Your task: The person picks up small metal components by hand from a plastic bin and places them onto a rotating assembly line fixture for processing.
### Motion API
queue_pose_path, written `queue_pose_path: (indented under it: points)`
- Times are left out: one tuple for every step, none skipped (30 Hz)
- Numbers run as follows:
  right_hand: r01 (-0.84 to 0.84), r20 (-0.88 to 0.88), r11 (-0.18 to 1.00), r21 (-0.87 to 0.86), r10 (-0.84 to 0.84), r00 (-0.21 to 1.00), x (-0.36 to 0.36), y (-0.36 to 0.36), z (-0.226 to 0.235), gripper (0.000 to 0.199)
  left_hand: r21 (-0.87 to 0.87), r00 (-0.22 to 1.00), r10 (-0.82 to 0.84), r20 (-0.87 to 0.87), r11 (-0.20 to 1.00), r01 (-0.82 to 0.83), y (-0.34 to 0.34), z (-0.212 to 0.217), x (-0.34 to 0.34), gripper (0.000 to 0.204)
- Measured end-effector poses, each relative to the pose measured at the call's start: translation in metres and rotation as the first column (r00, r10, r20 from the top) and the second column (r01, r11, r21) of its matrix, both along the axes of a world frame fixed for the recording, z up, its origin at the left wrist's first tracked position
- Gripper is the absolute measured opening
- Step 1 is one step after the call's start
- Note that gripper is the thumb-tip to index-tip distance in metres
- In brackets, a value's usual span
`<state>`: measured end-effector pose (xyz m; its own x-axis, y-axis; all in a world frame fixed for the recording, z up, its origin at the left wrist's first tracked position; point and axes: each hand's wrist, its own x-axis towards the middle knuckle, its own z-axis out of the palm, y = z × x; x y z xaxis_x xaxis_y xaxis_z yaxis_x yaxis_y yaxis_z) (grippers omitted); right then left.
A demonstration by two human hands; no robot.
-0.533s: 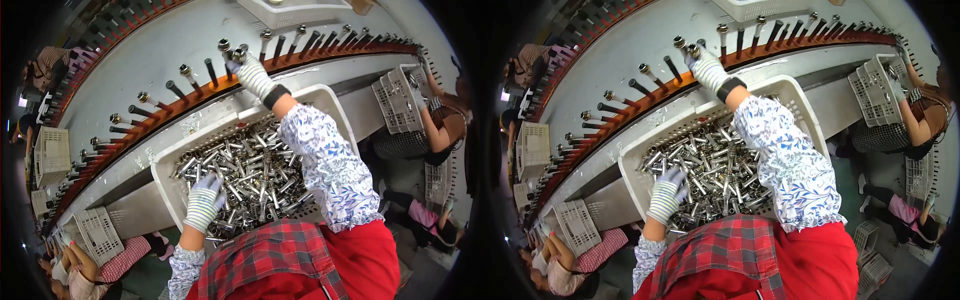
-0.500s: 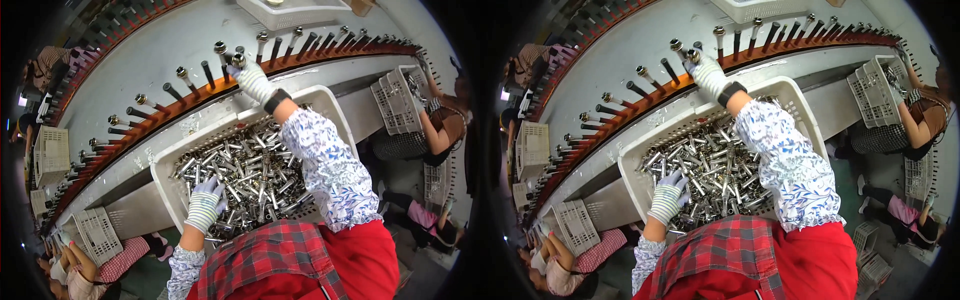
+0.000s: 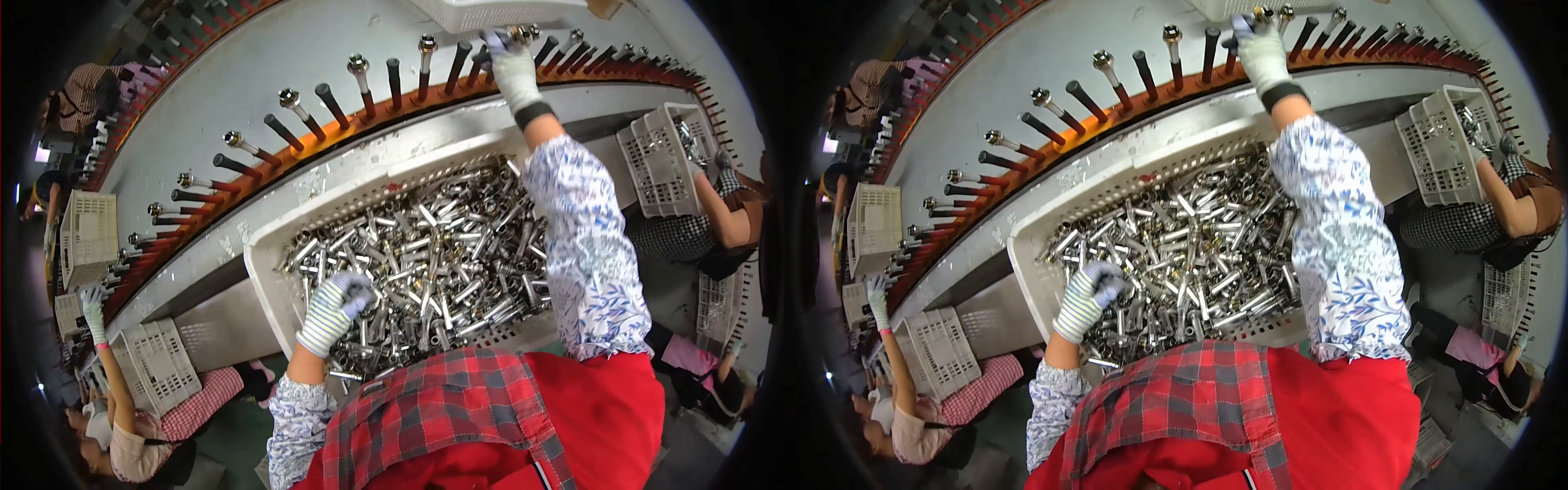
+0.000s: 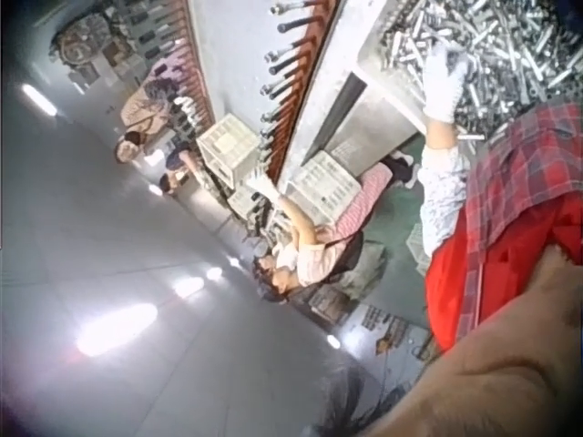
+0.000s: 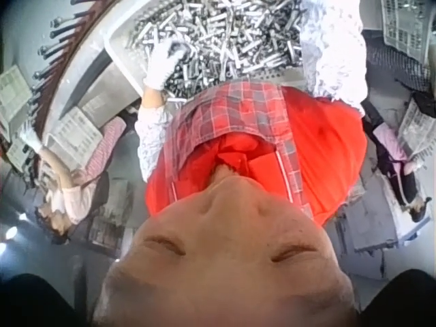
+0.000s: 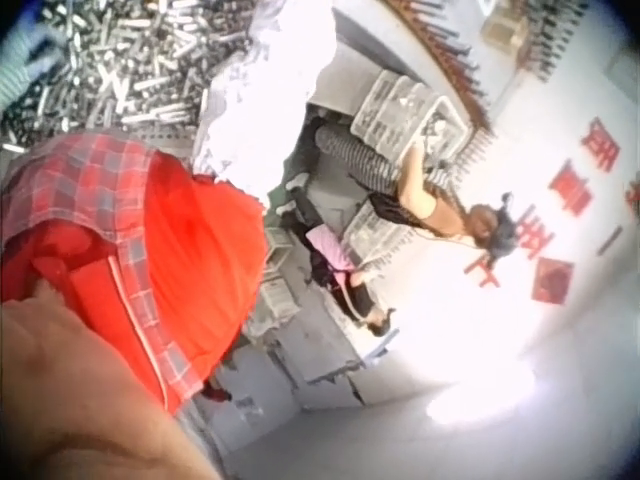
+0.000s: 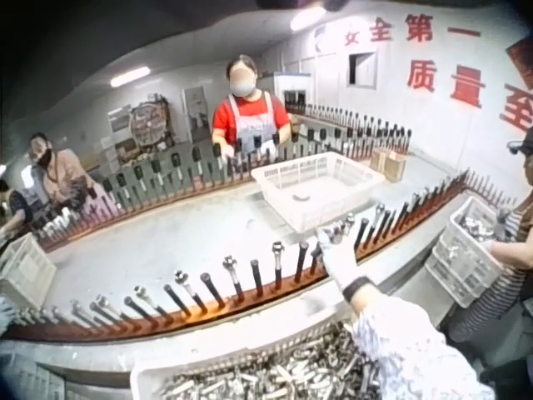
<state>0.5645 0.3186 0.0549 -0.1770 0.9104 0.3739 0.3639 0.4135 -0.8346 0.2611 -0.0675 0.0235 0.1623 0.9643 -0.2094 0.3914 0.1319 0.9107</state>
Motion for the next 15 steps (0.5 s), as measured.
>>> queue_pose_path:
  points:
    - [0.168,0.1,0.961,-0.218,-0.149,0.984,0.006,0.024,-0.001,0.026,-0.058,0.993,0.068,0.092,0.996,-0.063,0.005,-0.003,0.001,0.021]
    - [0.091,0.057,0.987,-0.131,-0.084,0.995,0.019,0.043,-0.017,0.029,-0.127,0.973,0.148,0.175,0.984,-0.127,0.009,-0.006,0.001,0.019]
    - [0.066,0.053,0.986,-0.154,-0.059,0.997,0.006,0.04,-0.022,0.031,-0.12,0.972,0.168,0.165,0.981,-0.149,0.009,-0.008,-0.005,0.016]
    - [0.049,0.052,0.985,-0.168,-0.04,0.998,0.0,0.04,-0.02,0.033,-0.105,0.97,0.181,0.161,0.981,-0.166,0.01,-0.01,-0.008,0.013]
    - [0.121,0.206,0.979,-0.165,-0.086,0.975,-0.003,0.043,-0.018,0.033,-0.071,0.986,0.118,0.117,0.991,-0.11,0.011,-0.015,-0.012,0.011]
    - [0.14,0.195,0.99,0.017,-0.141,0.971,-0.036,0.014,-0.01,0.023,-0.07,0.996,0.078,0.052,0.995,-0.074,0.01,-0.013,-0.016,0.012]
    - [0.135,0.273,0.99,0.041,-0.141,0.952,-0.046,0.0,0.002,0.025,-0.059,0.999,0.015,-0.037,0.998,-0.017,0.013,-0.011,-0.013,0.012]
    - [0.122,0.336,0.989,0.081,-0.142,0.931,-0.054,-0.012,0.018,0.026,-0.036,0.99,-0.04,-0.137,0.999,0.036,0.009,-0.003,-0.011,0.013]
    - [0.089,0.324,0.989,0.12,-0.124,0.938,-0.058,-0.015,0.016,0.028,0.083,0.949,-0.13,-0.286,0.984,0.159,0.005,-0.016,-0.016,0.015]
    - [0.082,0.334,0.995,0.06,-0.098,0.938,-0.066,-0.028,0.028,0.024,0.085,0.904,-0.15,-0.4,0.976,0.199,0.005,-0.015,-0.014,0.018]
    - [0.097,0.34,0.992,-0.081,-0.064,0.938,-0.061,-0.003,0.004,0.029,0.041,0.857,-0.195,-0.478,0.969,0.243,0.009,-0.011,-0.011,0.02]
    - [0.11,0.343,0.968,-0.224,-0.028,0.939,-0.069,-0.003,0.003,0.034,-0.01,0.802,-0.241,-0.546,0.959,0.282,0.012,-0.006,-0.008,0.023]
    - [0.106,0.431,0.977,-0.184,-0.016,0.902,-0.069,-0.01,0.0,0.034,0.002,0.751,-0.24,-0.615,0.952,0.306,0.013,-0.002,-0.003,0.026]
    - [0.101,0.515,0.985,-0.142,-0.014,0.857,-0.068,-0.018,-0.001,0.034,0.013,0.756,-0.236,-0.61,0.951,0.308,0.013,-0.003,0.001,0.026]
    - [0.076,0.569,0.967,-0.245,0.08,0.818,-0.065,-0.02,-0.004,0.036,-0.004,0.741,-0.244,-0.626,0.951,0.311,0.014,-0.005,0.002,0.026]
